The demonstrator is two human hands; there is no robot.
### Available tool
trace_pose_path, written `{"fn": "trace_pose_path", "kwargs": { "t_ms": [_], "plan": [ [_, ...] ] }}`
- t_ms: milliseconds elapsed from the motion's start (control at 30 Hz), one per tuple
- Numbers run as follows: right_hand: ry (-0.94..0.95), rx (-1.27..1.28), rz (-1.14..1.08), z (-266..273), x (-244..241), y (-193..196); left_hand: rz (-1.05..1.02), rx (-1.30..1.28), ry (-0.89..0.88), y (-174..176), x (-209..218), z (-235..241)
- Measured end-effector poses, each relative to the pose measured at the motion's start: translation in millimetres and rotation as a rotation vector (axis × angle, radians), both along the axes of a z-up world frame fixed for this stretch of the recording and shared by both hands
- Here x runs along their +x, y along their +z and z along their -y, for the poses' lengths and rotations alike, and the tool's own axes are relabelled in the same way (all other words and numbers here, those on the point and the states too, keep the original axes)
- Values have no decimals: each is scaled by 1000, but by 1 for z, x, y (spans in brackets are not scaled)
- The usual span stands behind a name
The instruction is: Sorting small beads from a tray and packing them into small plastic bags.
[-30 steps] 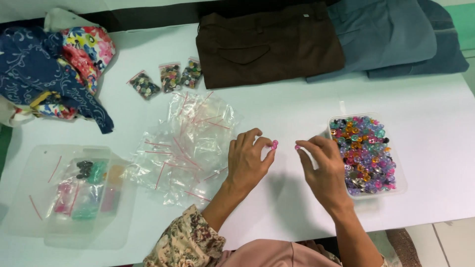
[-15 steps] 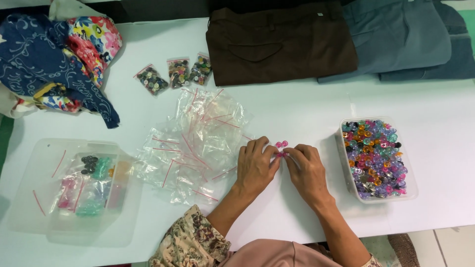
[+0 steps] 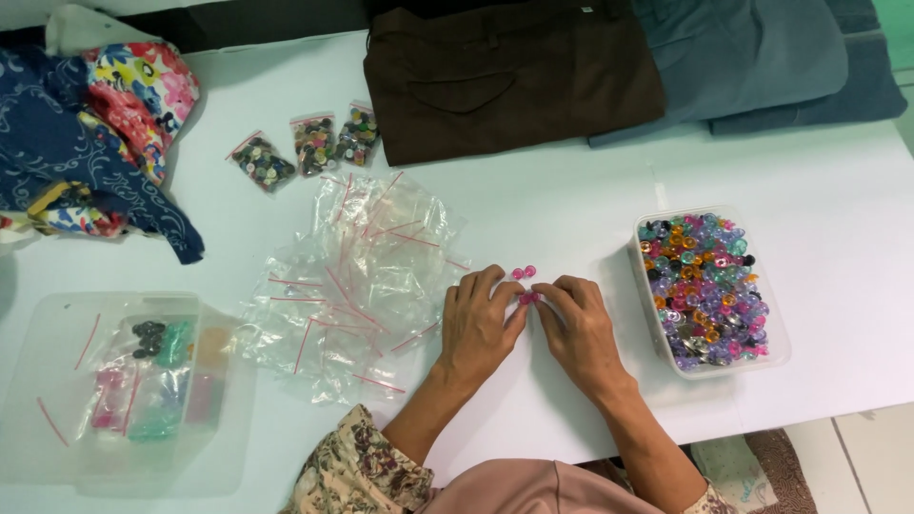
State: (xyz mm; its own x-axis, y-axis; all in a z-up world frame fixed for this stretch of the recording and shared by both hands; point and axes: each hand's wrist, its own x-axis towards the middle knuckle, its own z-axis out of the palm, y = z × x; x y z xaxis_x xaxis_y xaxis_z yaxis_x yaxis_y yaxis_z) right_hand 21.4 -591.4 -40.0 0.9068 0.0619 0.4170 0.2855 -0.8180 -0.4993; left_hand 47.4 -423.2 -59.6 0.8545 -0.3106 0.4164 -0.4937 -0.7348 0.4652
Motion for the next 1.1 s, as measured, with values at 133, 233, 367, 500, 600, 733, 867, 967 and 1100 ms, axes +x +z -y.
{"fn": "trace_pose_path", "kwargs": {
  "t_ms": [133,233,367,500,600,733,867,967,1100],
  "plan": [
    [-1,34,2,3,-1,1,-23,-23,-6,9,-1,0],
    [11,103,55,4,-3,9,-9,-60,36,18,1,3],
    [11,192,131,8,-14,22,63,-73,48,37,1,15],
    [-4,228,188,22,-38,47,134,-93,-34,48,-1,46],
    [3,157,176,53,-53,67,86,-113,-147,77,-4,77],
    [-184,155,223,112,-45,75,178,-120,-237,77,8,131],
    [-328,-15,207,165,-27,64,144,-32,-301,83,24,180],
    [-384,-143,149,190,-16,49,148,35,-312,80,32,208],
    [-445,-266,-6,196,-8,42,182,164,-269,60,40,233]
  ]
}}
